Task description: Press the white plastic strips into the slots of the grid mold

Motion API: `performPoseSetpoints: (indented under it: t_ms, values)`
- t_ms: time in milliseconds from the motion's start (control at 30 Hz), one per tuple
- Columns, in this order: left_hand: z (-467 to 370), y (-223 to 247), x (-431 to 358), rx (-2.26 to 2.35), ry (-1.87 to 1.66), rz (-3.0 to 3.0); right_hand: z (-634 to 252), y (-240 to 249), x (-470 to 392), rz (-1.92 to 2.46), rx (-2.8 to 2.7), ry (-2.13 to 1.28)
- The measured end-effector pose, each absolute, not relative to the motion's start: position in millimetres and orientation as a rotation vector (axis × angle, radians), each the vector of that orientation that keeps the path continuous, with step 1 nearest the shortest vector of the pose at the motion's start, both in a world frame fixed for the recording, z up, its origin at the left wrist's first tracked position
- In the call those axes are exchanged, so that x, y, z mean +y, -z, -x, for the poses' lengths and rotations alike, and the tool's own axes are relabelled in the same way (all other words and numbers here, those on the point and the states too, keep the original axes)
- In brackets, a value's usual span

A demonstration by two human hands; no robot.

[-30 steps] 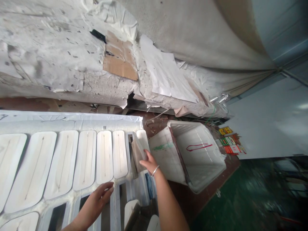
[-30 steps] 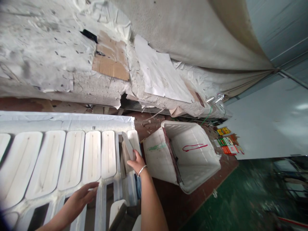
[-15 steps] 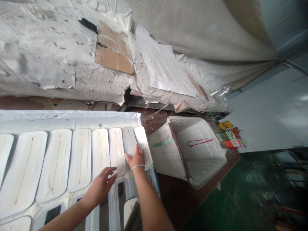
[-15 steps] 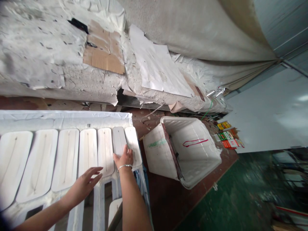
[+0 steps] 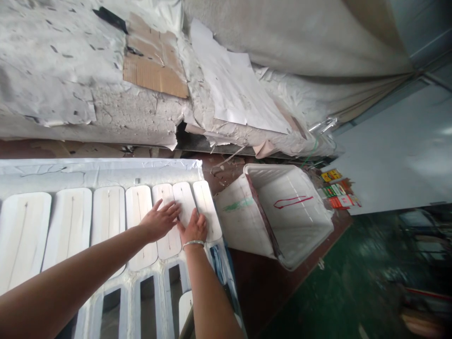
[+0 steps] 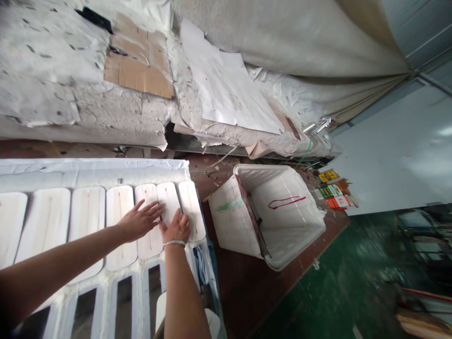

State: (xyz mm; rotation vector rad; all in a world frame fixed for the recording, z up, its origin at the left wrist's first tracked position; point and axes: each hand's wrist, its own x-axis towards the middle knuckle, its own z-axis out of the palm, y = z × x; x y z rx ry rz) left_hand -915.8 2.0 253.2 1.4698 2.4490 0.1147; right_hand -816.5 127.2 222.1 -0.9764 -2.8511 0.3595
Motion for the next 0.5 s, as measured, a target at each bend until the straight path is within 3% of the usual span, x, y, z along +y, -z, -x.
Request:
performPoseSetpoints:
  t_ms: [133,500]
  values:
    - [925.8,-251.6,11.2,2.414,-0.065,-1.438,822.9,-222.1,128.2,1.078,-2.718,-0.449]
    - [931.6,-235.2,25.8,2.43,-0.049,-1.457,770.5,-231.8,164.0,1.421,-2.829,-1.086]
